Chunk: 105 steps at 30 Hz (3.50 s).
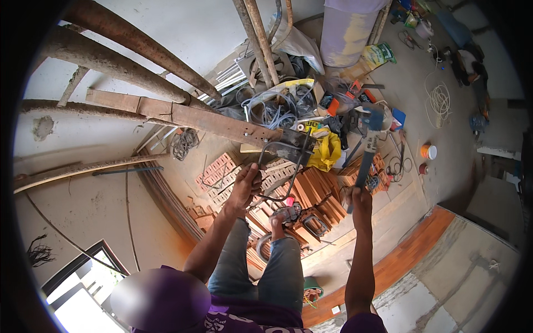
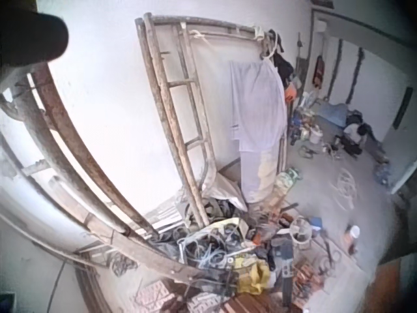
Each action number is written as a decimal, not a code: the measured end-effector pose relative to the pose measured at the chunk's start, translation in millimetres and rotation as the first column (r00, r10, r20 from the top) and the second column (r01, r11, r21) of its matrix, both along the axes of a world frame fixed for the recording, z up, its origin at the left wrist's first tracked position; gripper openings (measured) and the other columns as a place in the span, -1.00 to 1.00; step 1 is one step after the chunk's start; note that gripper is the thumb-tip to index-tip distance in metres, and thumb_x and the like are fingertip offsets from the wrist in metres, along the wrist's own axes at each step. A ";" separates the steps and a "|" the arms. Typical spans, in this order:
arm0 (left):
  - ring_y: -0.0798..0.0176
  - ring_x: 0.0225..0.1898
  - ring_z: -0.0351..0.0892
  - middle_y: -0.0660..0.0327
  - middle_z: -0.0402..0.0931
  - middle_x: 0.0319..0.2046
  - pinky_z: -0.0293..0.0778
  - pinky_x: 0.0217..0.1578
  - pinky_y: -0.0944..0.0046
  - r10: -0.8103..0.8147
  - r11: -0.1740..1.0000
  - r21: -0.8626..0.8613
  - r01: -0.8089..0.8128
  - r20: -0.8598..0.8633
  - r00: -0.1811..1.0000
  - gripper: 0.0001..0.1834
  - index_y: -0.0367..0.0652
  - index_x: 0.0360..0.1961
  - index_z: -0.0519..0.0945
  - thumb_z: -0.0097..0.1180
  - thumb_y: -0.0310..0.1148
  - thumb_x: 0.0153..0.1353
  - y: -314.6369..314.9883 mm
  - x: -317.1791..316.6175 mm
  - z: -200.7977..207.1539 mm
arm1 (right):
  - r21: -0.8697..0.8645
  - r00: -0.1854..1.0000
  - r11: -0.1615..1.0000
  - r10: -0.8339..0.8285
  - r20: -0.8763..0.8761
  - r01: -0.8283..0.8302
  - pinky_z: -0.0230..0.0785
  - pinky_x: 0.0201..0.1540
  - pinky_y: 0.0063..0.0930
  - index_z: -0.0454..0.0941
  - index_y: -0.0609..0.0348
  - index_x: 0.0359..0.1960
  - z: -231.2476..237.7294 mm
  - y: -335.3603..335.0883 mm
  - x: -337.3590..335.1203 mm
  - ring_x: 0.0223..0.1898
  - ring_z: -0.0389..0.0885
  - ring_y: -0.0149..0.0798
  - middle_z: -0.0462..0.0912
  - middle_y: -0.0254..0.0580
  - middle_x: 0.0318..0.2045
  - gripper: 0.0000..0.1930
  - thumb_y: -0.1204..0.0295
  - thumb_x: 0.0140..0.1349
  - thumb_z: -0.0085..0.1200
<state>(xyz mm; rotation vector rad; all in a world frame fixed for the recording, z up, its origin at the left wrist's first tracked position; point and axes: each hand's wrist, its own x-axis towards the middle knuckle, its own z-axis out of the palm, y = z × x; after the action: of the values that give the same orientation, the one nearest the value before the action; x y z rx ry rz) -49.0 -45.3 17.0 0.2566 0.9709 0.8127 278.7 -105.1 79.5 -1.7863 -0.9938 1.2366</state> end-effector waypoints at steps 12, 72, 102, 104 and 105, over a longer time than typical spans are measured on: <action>0.63 -0.73 -0.12 0.58 -0.02 -0.70 -0.14 -0.72 0.53 -0.053 0.998 -0.036 0.050 -0.092 0.994 -0.67 -0.14 -0.15 0.55 -0.08 -0.11 0.44 16.7 -5.2 13.7 | -0.041 0.924 0.999 0.017 0.382 -0.001 0.18 -0.42 -0.47 0.40 0.22 -0.42 -13.3 -57.1 36.8 -0.52 0.32 -0.39 0.37 -0.28 -0.59 -0.49 -0.03 0.40 -0.16; 0.33 -0.64 0.45 0.28 0.51 -0.58 0.42 -0.55 0.31 -0.019 0.705 0.557 0.440 -0.605 0.796 -0.77 -0.30 -0.23 0.63 0.09 -0.32 0.33 24.8 -8.8 113.0 | 0.039 0.162 0.418 0.262 0.951 -0.908 0.15 0.05 -0.18 0.48 0.20 -0.45 102.3 240.4 115.1 -0.30 0.33 -0.10 0.36 -0.21 -0.47 -0.47 0.05 -0.30 0.41; -0.08 -0.49 0.56 0.07 0.52 -0.55 0.49 -0.46 0.04 -0.058 0.356 0.200 0.913 -0.970 0.235 -0.83 -0.16 -0.29 0.61 0.13 -0.29 0.25 -5.0 37.1 18.9 | -0.423 0.960 0.882 -0.100 0.263 0.208 0.10 -0.48 -0.36 0.29 0.15 -0.66 -88.2 -148.3 -6.5 -0.61 0.26 -0.37 0.28 -0.35 -0.70 -0.42 -0.02 0.44 -0.28; -0.09 -0.53 0.54 0.02 0.50 -0.59 0.45 -0.50 0.03 -0.080 0.324 0.233 0.917 -0.959 0.272 -0.80 -0.16 -0.34 0.60 0.10 -0.26 0.28 1.1 35.4 23.3 | -0.438 0.965 0.869 -0.141 0.222 0.228 0.11 -0.48 -0.37 0.29 0.15 -0.66 -86.4 -166.2 -27.7 -0.61 0.25 -0.36 0.28 -0.35 -0.71 -0.42 -0.01 0.45 -0.29; -0.09 -0.53 0.54 0.02 0.50 -0.60 0.44 -0.52 0.03 -0.087 0.318 0.229 0.920 -0.959 0.269 -0.80 -0.17 -0.35 0.59 0.09 -0.26 0.28 3.8 35.9 28.5 | -0.455 0.969 0.864 -0.128 0.210 0.213 0.11 -0.48 -0.37 0.30 0.16 -0.66 -85.7 -175.2 -35.9 -0.61 0.25 -0.37 0.28 -0.35 -0.71 -0.42 0.01 0.45 -0.29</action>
<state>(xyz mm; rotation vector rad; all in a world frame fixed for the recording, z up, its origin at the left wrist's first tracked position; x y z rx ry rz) -13.0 -41.5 45.4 1.9747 1.1637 0.2303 242.8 -280.3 -6.2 -2.3425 -0.6297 1.3051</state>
